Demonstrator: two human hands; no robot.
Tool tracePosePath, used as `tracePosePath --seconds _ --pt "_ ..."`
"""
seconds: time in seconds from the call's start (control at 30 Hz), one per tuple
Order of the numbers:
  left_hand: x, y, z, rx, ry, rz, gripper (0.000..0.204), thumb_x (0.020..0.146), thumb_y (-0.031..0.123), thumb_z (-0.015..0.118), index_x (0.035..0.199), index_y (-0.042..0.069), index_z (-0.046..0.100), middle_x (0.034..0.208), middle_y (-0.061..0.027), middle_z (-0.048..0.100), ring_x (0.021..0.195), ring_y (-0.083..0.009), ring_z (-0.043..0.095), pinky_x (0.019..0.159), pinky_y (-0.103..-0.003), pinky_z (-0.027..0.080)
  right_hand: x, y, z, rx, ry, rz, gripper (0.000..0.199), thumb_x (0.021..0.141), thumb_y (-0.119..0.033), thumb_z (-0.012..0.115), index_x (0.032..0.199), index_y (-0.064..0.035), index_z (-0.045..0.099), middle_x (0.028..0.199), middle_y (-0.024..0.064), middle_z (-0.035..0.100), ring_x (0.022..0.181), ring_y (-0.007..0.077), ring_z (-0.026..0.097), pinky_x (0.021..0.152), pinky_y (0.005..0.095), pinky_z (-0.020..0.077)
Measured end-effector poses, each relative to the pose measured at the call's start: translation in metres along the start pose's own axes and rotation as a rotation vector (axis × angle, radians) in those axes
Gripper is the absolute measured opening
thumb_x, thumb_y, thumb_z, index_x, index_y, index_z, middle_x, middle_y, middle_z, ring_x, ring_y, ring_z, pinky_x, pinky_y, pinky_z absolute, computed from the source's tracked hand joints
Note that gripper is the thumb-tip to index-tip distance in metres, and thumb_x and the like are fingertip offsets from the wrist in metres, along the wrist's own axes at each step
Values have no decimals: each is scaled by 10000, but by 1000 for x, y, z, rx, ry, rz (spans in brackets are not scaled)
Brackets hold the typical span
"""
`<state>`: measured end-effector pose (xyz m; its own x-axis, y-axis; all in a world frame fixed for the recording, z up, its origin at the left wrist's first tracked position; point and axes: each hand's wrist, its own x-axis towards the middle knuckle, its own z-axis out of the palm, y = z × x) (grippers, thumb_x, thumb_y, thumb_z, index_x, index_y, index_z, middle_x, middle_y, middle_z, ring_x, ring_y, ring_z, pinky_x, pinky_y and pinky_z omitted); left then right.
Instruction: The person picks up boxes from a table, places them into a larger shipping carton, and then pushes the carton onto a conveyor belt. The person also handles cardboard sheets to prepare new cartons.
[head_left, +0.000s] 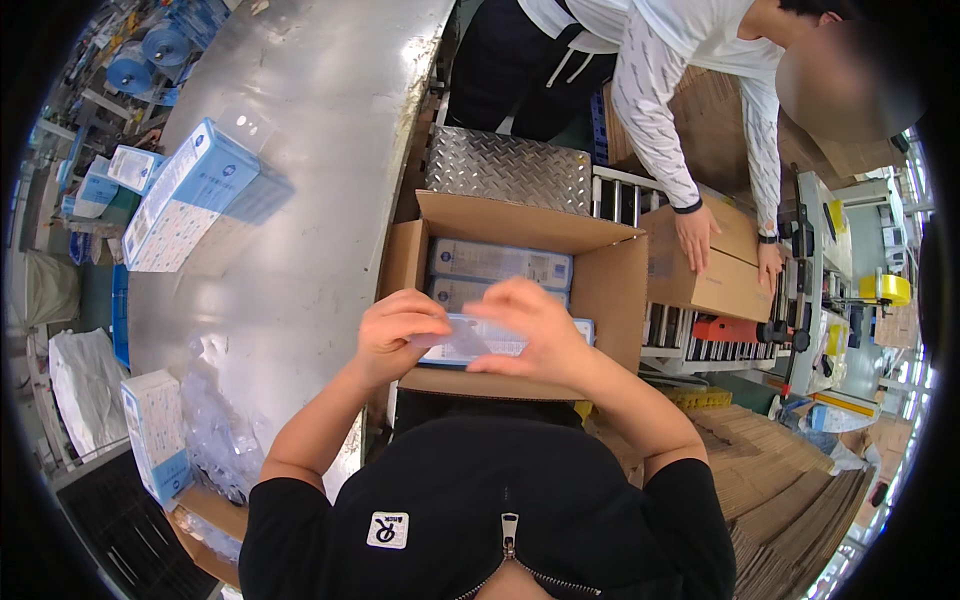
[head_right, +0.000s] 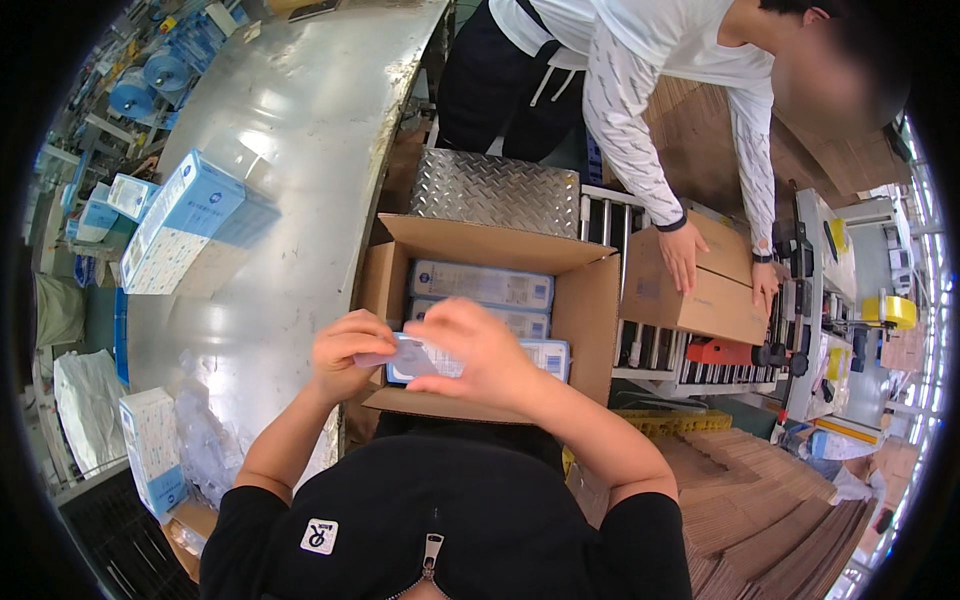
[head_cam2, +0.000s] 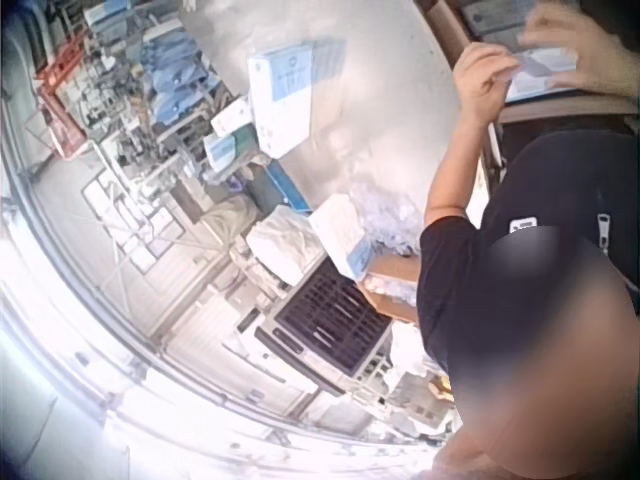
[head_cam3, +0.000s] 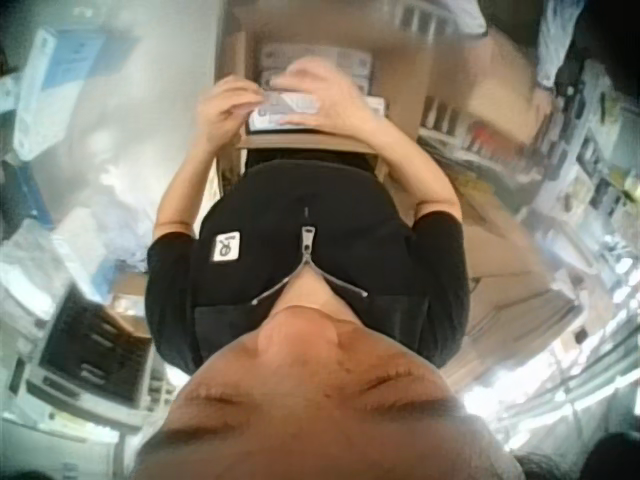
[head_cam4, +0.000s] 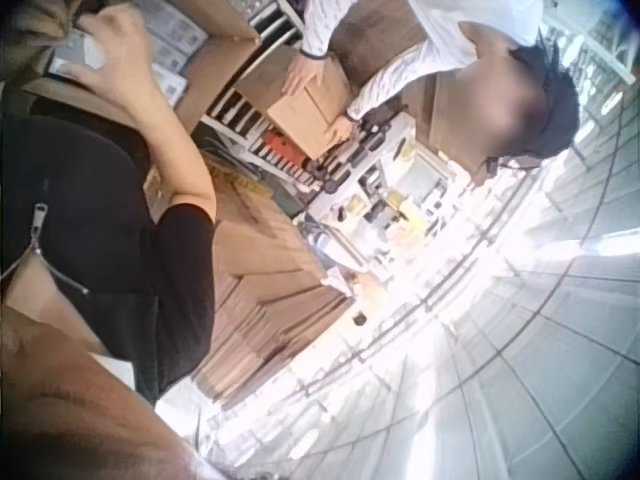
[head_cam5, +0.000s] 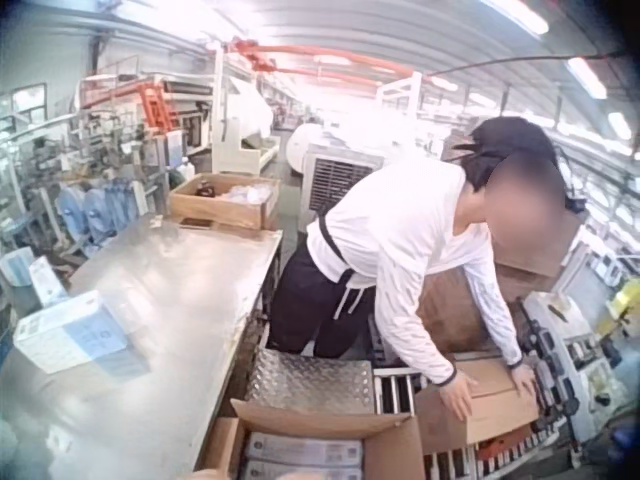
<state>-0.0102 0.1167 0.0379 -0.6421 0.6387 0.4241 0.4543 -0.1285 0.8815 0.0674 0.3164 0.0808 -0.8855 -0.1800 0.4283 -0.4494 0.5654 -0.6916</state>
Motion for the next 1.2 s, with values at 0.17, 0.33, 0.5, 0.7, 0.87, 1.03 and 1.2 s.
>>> tracePosePath --seconds 0.17,0.33,0.5,0.7,0.87,1.03,1.2 --pt "-17 -21 13 -196 -9 -403 442 706 -62 674 1122 35 564 1071 -102 595 937 -233 602 796 -306 483 -21 26 18 -173 -241 198 178 702 -130 695 861 -59 657 755 90 603 670 245 591 589 338 494" --pt "-65 -43 -21 -78 398 -621 476 783 -37 593 1241 27 480 1207 -99 530 1096 -198 534 915 -316 436 -47 162 79 368 -256 1166 117 698 -129 658 725 -16 668 633 93 653 590 114 612 561 273 480" --pt "-111 -21 -65 200 409 -722 255 789 -9 579 1042 15 601 1139 -119 573 1047 -213 550 877 -323 440 -30 228 244 103 -381 1201 104 727 -70 622 787 10 653 658 130 637 624 220 655 581 346 530" --pt "-64 -8 -197 1101 99 -518 655 674 29 697 1282 61 458 1364 -199 361 1238 -365 370 1006 -443 331 -44 257 287 -158 -656 738 343 790 -296 630 1026 -48 649 1045 213 630 962 321 621 801 407 505" --pt "12 -71 -365 1449 84 -519 1026 498 228 827 1387 125 325 1264 -248 411 1136 -403 439 953 -453 379 0 202 179 135 -977 893 334 746 -154 656 1030 20 628 890 154 672 817 175 631 709 320 499" --pt "58 -80 -316 1307 -233 -319 864 596 236 728 1374 169 361 1087 -221 497 950 -377 545 775 -435 470 70 90 99 -206 -226 435 527 701 -130 730 1184 -19 551 1219 160 534 1055 292 557 846 351 475" --pt "116 -68 -306 1281 -122 -504 659 762 484 577 1352 239 417 1343 -164 389 1191 -383 414 943 -500 388 214 11 127 -540 -454 -109 849 568 -265 815 1320 -141 441 1339 192 384 1226 394 376 1007 564 269"
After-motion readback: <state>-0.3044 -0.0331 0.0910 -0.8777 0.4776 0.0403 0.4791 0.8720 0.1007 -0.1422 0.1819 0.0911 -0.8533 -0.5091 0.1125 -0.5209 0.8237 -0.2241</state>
